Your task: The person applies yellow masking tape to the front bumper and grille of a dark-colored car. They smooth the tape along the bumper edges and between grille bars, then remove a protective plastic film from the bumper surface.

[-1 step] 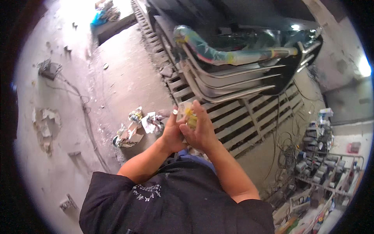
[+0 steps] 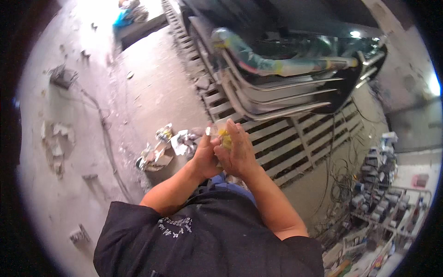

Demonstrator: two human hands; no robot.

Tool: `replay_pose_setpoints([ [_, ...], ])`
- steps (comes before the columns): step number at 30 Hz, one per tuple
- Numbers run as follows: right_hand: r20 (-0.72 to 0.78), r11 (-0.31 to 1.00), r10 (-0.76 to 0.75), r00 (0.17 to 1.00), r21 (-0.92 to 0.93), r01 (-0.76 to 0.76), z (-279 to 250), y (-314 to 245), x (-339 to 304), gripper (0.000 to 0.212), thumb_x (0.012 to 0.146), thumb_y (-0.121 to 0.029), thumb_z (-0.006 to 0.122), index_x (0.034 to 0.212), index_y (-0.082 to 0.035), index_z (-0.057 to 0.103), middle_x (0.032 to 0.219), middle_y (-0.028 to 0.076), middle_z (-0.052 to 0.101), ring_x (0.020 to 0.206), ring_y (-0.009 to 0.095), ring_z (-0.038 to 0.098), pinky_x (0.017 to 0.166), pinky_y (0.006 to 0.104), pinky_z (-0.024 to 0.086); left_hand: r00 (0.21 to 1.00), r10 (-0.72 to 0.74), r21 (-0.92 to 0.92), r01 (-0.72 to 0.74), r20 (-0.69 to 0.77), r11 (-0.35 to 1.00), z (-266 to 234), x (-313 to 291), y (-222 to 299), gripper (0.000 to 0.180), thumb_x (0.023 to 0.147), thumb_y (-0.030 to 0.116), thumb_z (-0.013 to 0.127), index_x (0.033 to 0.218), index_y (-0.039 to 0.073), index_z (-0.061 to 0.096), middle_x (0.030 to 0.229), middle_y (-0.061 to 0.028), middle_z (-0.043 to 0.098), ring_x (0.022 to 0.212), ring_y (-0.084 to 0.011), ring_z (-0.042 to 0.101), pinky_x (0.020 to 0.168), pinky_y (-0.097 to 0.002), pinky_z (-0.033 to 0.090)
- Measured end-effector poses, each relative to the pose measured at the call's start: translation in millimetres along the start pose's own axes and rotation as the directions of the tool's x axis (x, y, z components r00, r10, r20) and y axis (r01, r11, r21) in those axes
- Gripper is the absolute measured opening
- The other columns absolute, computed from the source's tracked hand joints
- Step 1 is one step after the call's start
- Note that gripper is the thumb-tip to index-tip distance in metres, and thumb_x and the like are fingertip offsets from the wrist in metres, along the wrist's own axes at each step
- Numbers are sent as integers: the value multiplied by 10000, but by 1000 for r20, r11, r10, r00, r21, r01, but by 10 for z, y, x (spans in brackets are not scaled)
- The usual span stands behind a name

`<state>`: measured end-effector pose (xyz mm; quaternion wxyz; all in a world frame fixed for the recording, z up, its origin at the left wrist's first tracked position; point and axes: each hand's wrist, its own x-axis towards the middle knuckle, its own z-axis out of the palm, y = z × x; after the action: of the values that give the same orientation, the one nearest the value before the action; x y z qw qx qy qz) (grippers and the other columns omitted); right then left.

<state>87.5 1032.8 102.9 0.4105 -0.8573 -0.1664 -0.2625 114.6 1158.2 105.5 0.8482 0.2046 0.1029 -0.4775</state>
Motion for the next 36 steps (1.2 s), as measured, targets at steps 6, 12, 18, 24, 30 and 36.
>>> replay_pose_setpoints([
  [6,108,986,-164,981,35,161,217,-284,149,576,963,-321,343,1398,23,189,1180,204,578,1173,346,499,1037,473,253,932,268,42,-266,-244,963,24,-490,-134,334,941,355,454,1138,97,530,1039,-26,601,924,-143,597,783,-293,497],
  [12,260,971,-235,937,101,215,603,-543,69,543,932,-249,373,1373,33,230,1171,201,582,1218,355,465,1079,497,184,808,523,15,-540,-272,841,-293,-734,-119,315,953,310,397,1156,94,506,1050,-60,575,980,-170,565,834,-303,471],
  [18,387,943,-242,890,311,121,1113,-833,177,596,865,-207,493,1368,25,274,1364,203,407,1325,367,301,1081,513,158,724,610,-84,-664,-322,743,-909,-926,79,246,934,290,428,1061,104,528,982,-58,576,892,-178,579,745,-298,489],
  [24,592,809,-114,798,521,-271,1786,-902,456,754,833,-296,566,1414,10,194,1436,232,259,1343,341,255,1077,469,209,722,563,-113,-650,-403,752,-1327,-1179,633,196,910,281,483,960,102,545,869,-23,591,754,-156,593,633,-280,506],
  [30,770,351,313,556,450,-821,2371,-454,577,828,794,-302,593,1447,-66,143,1408,195,327,1314,297,317,1071,425,250,573,462,-23,-644,-677,765,-2814,-1844,1286,387,907,363,491,1072,15,525,645,13,482,524,-121,471,446,-305,420],
  [36,677,307,630,380,231,-923,2554,-59,263,671,833,-232,564,1399,-39,261,1278,168,471,1187,237,443,993,366,356,299,342,82,-634,-891,769,-4204,-2552,1764,276,832,331,496,873,86,617,699,-36,601,569,-171,562,498,-314,458],
])
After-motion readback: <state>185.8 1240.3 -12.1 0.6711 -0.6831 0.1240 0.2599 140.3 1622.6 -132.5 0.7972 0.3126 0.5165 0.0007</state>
